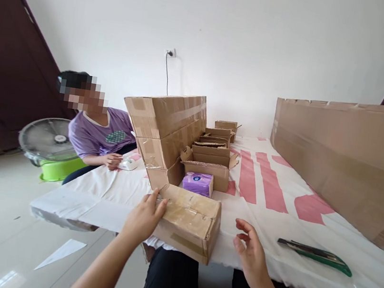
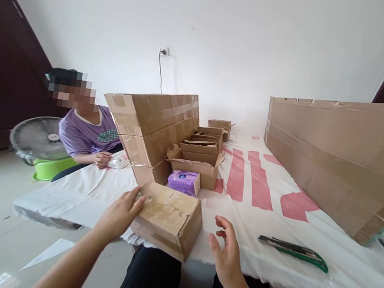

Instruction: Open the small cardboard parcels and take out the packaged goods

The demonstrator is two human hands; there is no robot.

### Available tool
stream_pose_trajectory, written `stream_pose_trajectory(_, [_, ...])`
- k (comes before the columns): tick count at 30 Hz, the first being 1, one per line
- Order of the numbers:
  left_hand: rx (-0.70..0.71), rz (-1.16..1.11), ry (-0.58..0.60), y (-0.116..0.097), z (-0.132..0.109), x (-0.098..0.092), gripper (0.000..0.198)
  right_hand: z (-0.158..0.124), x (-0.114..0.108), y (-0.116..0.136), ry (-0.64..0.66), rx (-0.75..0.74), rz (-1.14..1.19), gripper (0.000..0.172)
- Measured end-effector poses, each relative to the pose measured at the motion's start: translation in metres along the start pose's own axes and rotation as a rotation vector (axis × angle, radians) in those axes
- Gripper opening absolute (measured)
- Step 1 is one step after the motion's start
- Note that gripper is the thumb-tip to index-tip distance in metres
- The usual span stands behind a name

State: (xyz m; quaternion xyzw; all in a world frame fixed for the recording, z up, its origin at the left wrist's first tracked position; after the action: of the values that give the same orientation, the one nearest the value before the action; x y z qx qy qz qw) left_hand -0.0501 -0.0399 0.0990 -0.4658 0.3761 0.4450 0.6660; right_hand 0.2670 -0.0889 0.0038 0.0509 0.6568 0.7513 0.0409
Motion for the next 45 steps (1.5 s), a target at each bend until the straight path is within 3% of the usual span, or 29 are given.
stream_pose_trajectory(3, [0.057,0.033,-0.011,-0.045,-0.011,0.011,0.062,-0.018,-0.006,0.030,-0.023,-0.178,-0.121,0.061])
stream_pose_trajectory(8, [0.148,0.083,-0.056,-0.091,-0.023,0.023,0.057,-0.041,-0.024,0.063,-0.097,-0.413,-0.312,0.049])
stream_pose_trajectory(12, [0.166,0.094,-0.078,-0.095,-0.026,0.025,0.056,-0.048,-0.035,0.064,-0.068,-0.334,-0.255,0.070])
stream_pose_trajectory(14, [0.167,0.091,-0.078,-0.094,-0.026,0.025,0.056,-0.052,-0.035,0.065,-0.065,-0.324,-0.240,0.072])
stream_pose_trajectory(21, [0.173,0.071,-0.057,-0.093,-0.030,0.025,0.059,-0.071,-0.031,0.082,-0.088,-0.568,-0.556,0.052])
stream_pose_trajectory(24, [0.195,0.068,-0.078,-0.092,-0.032,0.025,0.058,-0.078,-0.045,0.085,-0.070,-0.627,-0.526,0.044])
stream_pose_trajectory(26, [0.196,0.064,-0.079,-0.092,-0.032,0.025,0.058,-0.078,-0.065,0.086,-0.148,-0.641,-0.487,0.032])
stream_pose_trajectory(30, [0.166,0.067,-0.031,-0.097,-0.027,0.026,0.059,-0.053,-0.119,0.073,-0.416,-0.511,-0.701,0.012])
stream_pose_trajectory(34, [0.159,0.056,-0.033,-0.107,-0.024,0.024,0.056,-0.017,-0.174,0.027,-0.517,-0.245,-1.131,0.032])
stream_pose_trajectory(37, [0.196,0.000,-0.088,-0.110,-0.028,0.023,0.054,-0.001,-0.205,-0.013,-0.473,-0.014,-1.354,0.037])
stream_pose_trajectory(40, [0.258,-0.069,-0.147,-0.106,-0.031,0.022,0.052,0.003,-0.215,-0.028,-0.401,-0.028,-1.438,0.037])
stream_pose_trajectory(45, [0.337,-0.137,-0.113,-0.096,-0.031,0.024,0.041,0.016,-0.207,-0.008,-0.336,-0.188,-1.417,0.036])
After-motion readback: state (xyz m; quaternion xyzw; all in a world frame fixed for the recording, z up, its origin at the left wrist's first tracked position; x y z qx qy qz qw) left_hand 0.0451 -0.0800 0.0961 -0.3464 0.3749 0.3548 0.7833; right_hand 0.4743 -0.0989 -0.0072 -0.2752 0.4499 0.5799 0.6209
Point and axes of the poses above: each hand's wrist, its own z-axis towards the middle knuckle, its own x-axis out of the palm, y = z × x, the point moved 6 cm from there along z, towards the middle knuckle, and after that the axes turned 13 degrees about x, right-handed, at the moved point
